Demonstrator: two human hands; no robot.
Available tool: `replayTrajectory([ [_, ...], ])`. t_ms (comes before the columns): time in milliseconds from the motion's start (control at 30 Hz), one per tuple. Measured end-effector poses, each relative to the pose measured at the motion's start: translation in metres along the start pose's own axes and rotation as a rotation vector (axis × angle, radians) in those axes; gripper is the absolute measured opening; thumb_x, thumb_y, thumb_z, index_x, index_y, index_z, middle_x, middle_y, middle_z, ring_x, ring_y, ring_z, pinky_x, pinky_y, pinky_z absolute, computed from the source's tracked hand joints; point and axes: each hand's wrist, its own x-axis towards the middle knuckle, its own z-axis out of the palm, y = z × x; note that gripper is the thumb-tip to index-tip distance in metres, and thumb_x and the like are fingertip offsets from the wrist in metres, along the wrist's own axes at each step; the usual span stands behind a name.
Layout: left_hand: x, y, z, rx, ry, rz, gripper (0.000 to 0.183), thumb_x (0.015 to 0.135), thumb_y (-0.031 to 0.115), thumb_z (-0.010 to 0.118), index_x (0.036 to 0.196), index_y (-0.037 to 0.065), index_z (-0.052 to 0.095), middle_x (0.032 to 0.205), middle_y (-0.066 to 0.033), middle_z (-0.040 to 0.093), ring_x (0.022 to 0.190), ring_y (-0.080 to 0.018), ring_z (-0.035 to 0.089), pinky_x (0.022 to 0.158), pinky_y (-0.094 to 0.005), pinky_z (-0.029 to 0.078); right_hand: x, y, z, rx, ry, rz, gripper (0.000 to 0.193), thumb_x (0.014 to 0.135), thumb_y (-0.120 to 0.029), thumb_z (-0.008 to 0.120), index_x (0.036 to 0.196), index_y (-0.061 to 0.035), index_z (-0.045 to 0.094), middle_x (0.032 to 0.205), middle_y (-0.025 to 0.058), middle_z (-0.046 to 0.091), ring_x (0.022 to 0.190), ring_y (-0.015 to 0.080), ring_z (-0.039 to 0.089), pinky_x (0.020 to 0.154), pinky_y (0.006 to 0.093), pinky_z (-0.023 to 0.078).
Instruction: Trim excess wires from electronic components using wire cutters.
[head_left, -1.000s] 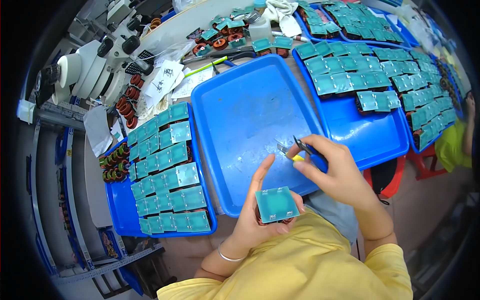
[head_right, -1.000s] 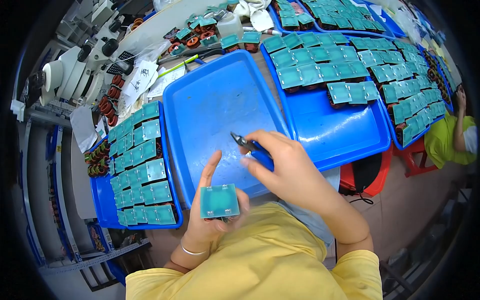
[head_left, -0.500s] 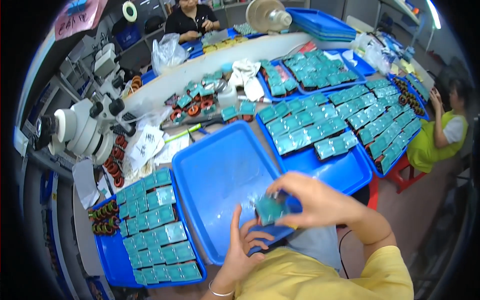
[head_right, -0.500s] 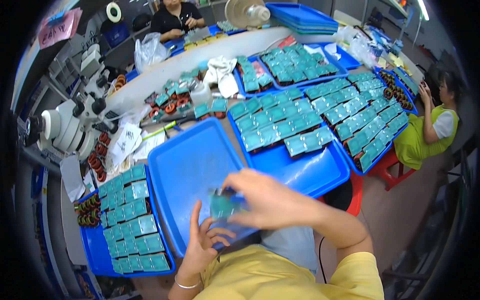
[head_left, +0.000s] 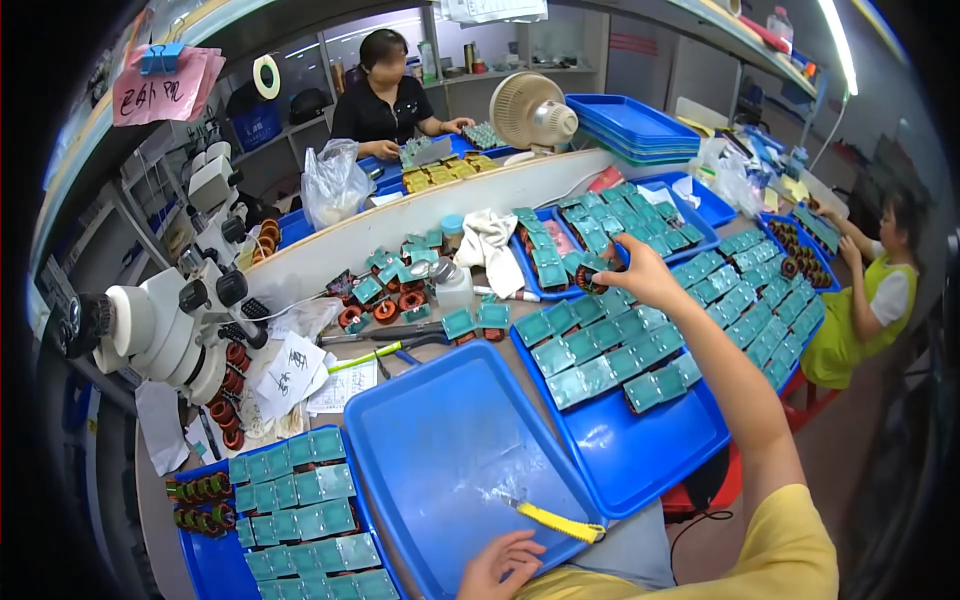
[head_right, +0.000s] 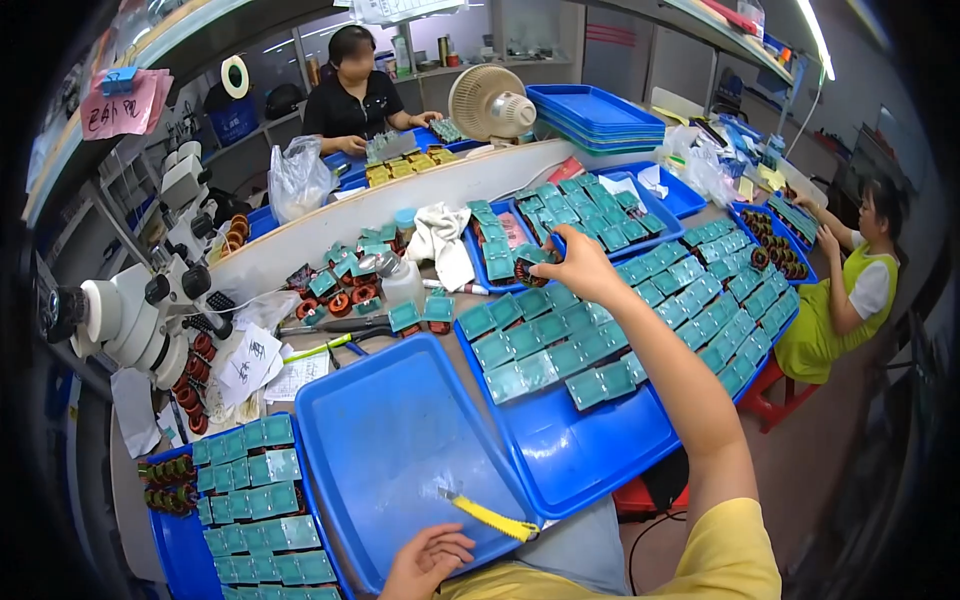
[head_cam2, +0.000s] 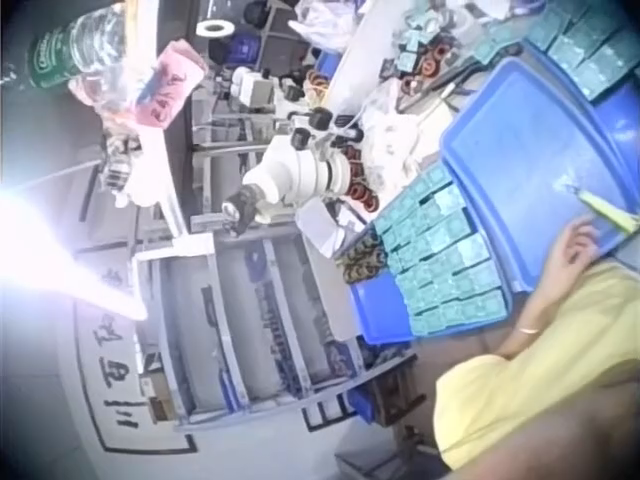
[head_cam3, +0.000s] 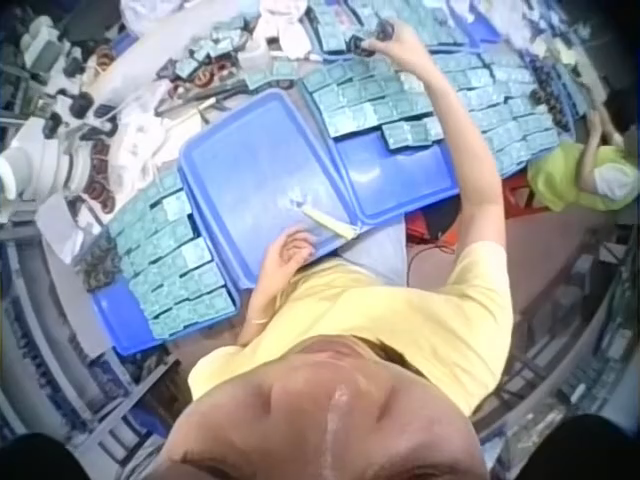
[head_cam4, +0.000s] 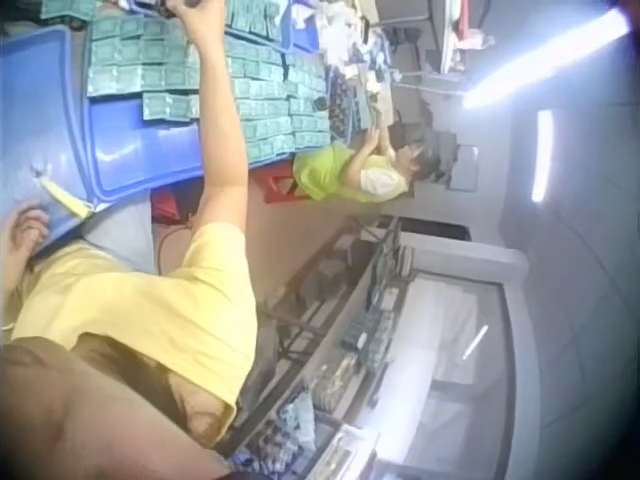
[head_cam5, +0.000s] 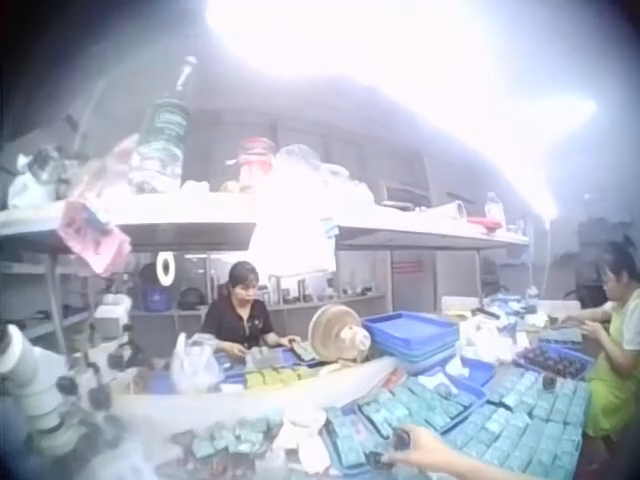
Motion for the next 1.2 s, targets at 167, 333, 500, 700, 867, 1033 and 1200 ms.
replayTrajectory([
  [167, 0.003, 0.005, 0.002, -0.016, 0.003, -0.048, 0.040, 0.083, 0.002, 0.057, 0.120, -0.002, 0.042, 0.102, -0.0091, 0.056, 0.087, -0.0138, 0.055, 0.078, -0.0248, 0.045, 0.049, 0.021, 0.010, -0.053, 0.124, -0.024, 0.044, 0.061, -0.025, 0.076, 0.089, 0.0000, 0.053, 0.082, 0.0167, 0.061, 0.078, 0.0295, 0.060, 0.069, 0.0348, 0.045],
  [333, 0.005, 0.007, -0.002, -0.058, 0.005, -0.100, 0.039, 0.085, 0.004, 0.055, 0.121, -0.002, 0.042, 0.102, -0.0093, 0.057, 0.087, -0.0137, 0.055, 0.078, -0.0245, 0.045, 0.095, 0.046, -0.005, -0.165, 0.333, -0.007, 0.056, 0.061, -0.026, 0.076, 0.102, 0.0038, 0.052, 0.086, 0.0201, 0.062, 0.081, 0.0336, 0.060, 0.072, 0.0383, 0.046],
  [500, 0.003, 0.010, -0.005, -0.085, -0.002, -0.092, 0.038, 0.087, 0.009, 0.054, 0.121, -0.001, 0.042, 0.103, -0.0107, 0.057, 0.086, -0.0144, 0.055, 0.076, -0.0249, 0.045, 0.123, 0.105, -0.055, -0.281, 0.519, 0.072, 0.056, 0.061, -0.028, 0.076, 0.103, 0.0016, 0.053, 0.086, 0.0234, 0.062, 0.082, 0.0375, 0.060, 0.072, 0.0422, 0.047],
  [700, 0.008, 0.022, -0.007, -0.085, 0.024, -0.140, 0.038, 0.089, 0.016, 0.052, 0.121, -0.002, 0.041, 0.103, -0.0126, 0.058, 0.085, -0.0167, 0.056, 0.076, -0.0268, 0.045, 0.133, 0.196, -0.094, -0.426, 0.584, 0.226, 0.057, 0.059, -0.022, 0.075, 0.106, 0.0003, 0.053, 0.093, 0.0221, 0.062, 0.089, 0.0365, 0.059, 0.076, 0.0411, 0.046],
  [867, 0.014, 0.026, -0.003, -0.109, 0.098, -0.194, 0.040, 0.090, 0.019, 0.051, 0.122, -0.002, 0.040, 0.105, -0.0141, 0.056, 0.087, -0.0184, 0.056, 0.077, -0.0284, 0.045, 0.136, 0.252, -0.113, -0.480, 0.609, 0.207, 0.053, 0.058, -0.015, 0.076, 0.103, -0.0004, 0.053, 0.093, 0.0205, 0.062, 0.088, 0.0360, 0.059, 0.077, 0.0406, 0.046],
  [1033, 0.016, 0.026, -0.003, -0.165, 0.148, -0.253, 0.041, 0.090, 0.019, 0.051, 0.122, -0.003, 0.039, 0.104, -0.0148, 0.056, 0.086, -0.0195, 0.056, 0.077, -0.0295, 0.046, 0.115, 0.234, -0.126, -0.082, 0.551, 0.064, 0.040, 0.065, -0.016, 0.074, 0.096, -0.0025, 0.053, 0.088, 0.0093, 0.064, 0.079, 0.0205, 0.060, 0.071, 0.0330, 0.046],
  [1200, 0.014, 0.026, 0.006, -0.166, 0.209, -0.283, 0.039, 0.090, 0.020, 0.051, 0.120, -0.003, 0.041, 0.104, -0.0145, 0.056, 0.085, -0.0189, 0.056, 0.075, -0.0290, 0.046, 0.040, 0.104, -0.107, 0.357, 0.298, -0.062, 0.034, 0.072, -0.016, 0.070, 0.096, -0.0045, 0.050, 0.097, 0.0062, 0.061, 0.086, 0.0129, 0.056, 0.079, 0.0285, 0.044],
])
